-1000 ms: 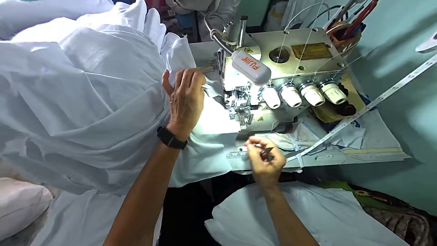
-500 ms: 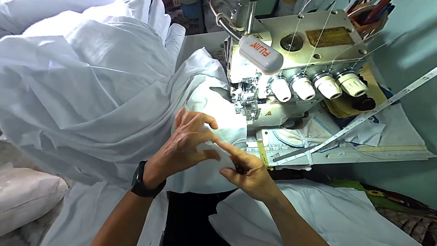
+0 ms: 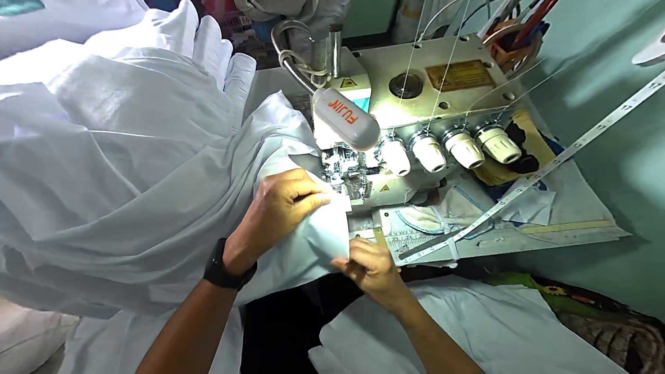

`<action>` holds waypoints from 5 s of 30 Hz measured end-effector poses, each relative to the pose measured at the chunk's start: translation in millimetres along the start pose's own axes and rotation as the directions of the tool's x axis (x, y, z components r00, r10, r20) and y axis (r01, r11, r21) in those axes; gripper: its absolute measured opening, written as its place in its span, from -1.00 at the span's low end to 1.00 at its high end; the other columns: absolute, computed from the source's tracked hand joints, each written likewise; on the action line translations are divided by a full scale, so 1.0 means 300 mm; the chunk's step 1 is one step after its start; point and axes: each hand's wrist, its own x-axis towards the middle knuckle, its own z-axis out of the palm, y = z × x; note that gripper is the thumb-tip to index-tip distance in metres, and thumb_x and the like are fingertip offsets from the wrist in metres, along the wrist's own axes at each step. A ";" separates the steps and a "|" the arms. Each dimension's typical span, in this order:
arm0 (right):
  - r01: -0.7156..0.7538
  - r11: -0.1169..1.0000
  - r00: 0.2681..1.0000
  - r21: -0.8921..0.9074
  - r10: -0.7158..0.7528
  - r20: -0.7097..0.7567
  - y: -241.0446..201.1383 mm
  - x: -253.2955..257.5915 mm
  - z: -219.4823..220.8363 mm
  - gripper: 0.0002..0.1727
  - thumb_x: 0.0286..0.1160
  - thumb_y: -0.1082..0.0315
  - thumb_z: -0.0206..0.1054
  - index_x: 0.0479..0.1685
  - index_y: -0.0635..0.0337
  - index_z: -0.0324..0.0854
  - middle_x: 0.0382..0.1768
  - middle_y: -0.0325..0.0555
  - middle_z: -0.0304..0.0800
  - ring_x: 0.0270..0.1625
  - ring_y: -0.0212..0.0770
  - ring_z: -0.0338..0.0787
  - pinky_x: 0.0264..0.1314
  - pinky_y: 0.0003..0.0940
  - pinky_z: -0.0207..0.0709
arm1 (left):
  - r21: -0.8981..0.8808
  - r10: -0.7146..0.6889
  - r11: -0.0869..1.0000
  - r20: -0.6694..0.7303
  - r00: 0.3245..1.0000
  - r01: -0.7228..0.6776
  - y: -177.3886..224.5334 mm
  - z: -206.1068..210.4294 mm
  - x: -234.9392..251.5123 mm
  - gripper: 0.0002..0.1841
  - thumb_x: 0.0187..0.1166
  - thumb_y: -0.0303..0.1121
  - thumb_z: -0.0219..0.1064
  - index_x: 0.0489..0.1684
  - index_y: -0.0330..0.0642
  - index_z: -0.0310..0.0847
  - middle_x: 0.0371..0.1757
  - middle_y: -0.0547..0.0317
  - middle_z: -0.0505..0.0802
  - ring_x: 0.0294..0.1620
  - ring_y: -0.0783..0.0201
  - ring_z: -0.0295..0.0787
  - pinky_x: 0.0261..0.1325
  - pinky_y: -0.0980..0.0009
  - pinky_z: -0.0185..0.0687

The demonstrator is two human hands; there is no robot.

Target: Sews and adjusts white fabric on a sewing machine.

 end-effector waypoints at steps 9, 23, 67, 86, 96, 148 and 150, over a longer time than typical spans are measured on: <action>-0.031 0.996 1.000 0.086 0.031 0.006 -0.027 -0.164 0.012 -0.70 0.58 0.33 0.38 -0.50 0.33 0.66 -0.36 0.01 0.78 -0.22 -0.39 0.78 -0.04 -0.71 0.62 | 0.015 -0.169 0.986 0.029 0.985 0.168 0.040 0.001 -0.003 -0.92 0.42 -0.41 0.50 -0.44 -0.17 0.83 -0.45 0.35 0.71 -0.51 0.67 0.50 -0.46 0.78 0.35; -0.276 0.889 0.952 0.366 0.306 -0.028 -0.171 -0.079 0.003 -0.81 0.36 0.44 0.48 -0.37 0.21 0.51 -0.56 -0.37 0.58 -0.52 -0.77 0.48 -0.43 -0.92 0.36 | 0.486 -0.021 0.871 -0.114 0.993 0.074 0.078 0.155 -0.102 -0.66 0.75 -0.41 0.06 0.20 -0.27 0.77 0.44 -0.01 0.79 0.58 -0.06 0.62 0.60 -0.34 0.26; -0.850 0.112 0.417 0.515 0.740 0.527 -0.223 -0.252 -0.068 -0.85 0.65 0.42 0.11 -0.13 0.22 0.59 -0.45 -0.32 0.71 -0.61 -0.56 0.56 -0.57 -0.70 0.46 | -0.512 -0.281 0.650 0.525 0.803 0.562 0.045 0.183 -0.367 -0.89 0.47 -0.63 0.41 -0.17 -0.39 0.82 -0.09 0.20 0.88 -0.15 0.60 0.76 -0.03 0.66 0.69; -0.809 0.060 0.415 0.585 0.762 0.497 -0.288 -0.185 0.007 -0.80 0.63 0.56 0.17 -0.39 0.25 0.60 -0.55 -0.26 0.72 -0.69 -0.57 0.52 -0.66 -0.74 0.38 | -0.454 -0.166 0.681 0.668 0.725 0.574 0.042 0.156 -0.362 -0.60 0.31 -0.64 0.36 0.17 -0.37 0.74 0.14 0.18 0.81 -0.36 0.70 0.60 -0.34 0.77 0.53; -0.269 0.953 0.901 0.136 0.299 -0.314 -0.083 0.034 -0.061 -0.78 0.49 0.46 0.43 0.00 0.43 0.76 -0.10 -0.19 0.66 -0.21 -0.65 0.61 -0.16 -0.82 0.51 | -0.234 -0.209 0.950 0.009 0.978 0.206 0.170 0.011 -0.300 -0.82 0.64 -0.52 0.14 -0.15 -0.28 0.71 -0.24 0.37 0.78 -0.21 0.71 0.66 -0.04 0.74 0.59; -0.165 0.973 0.986 -0.160 0.156 -0.066 -0.114 0.167 -0.059 -0.33 0.70 -0.27 0.07 -0.21 0.24 0.70 -0.63 -0.29 0.54 -0.58 -0.47 0.47 -0.47 -0.48 0.39 | -0.041 -0.515 0.850 -0.277 0.811 0.526 0.028 0.035 -0.070 -0.24 0.55 -0.08 0.44 0.70 -0.30 0.30 0.27 -0.30 0.77 0.21 -0.14 0.78 0.23 -0.14 0.67; -0.017 0.896 0.998 -0.443 -0.014 -0.065 -0.142 0.232 -0.077 -0.55 0.63 0.00 0.24 -0.20 0.26 0.78 -0.59 -0.13 0.67 -0.60 -0.23 0.59 -0.54 -0.29 0.40 | 0.075 -0.425 0.879 -0.325 0.845 0.471 0.062 0.087 -0.168 0.00 0.27 -0.09 0.66 0.67 -0.51 0.24 0.27 -0.39 0.76 0.20 -0.19 0.81 0.22 -0.14 0.71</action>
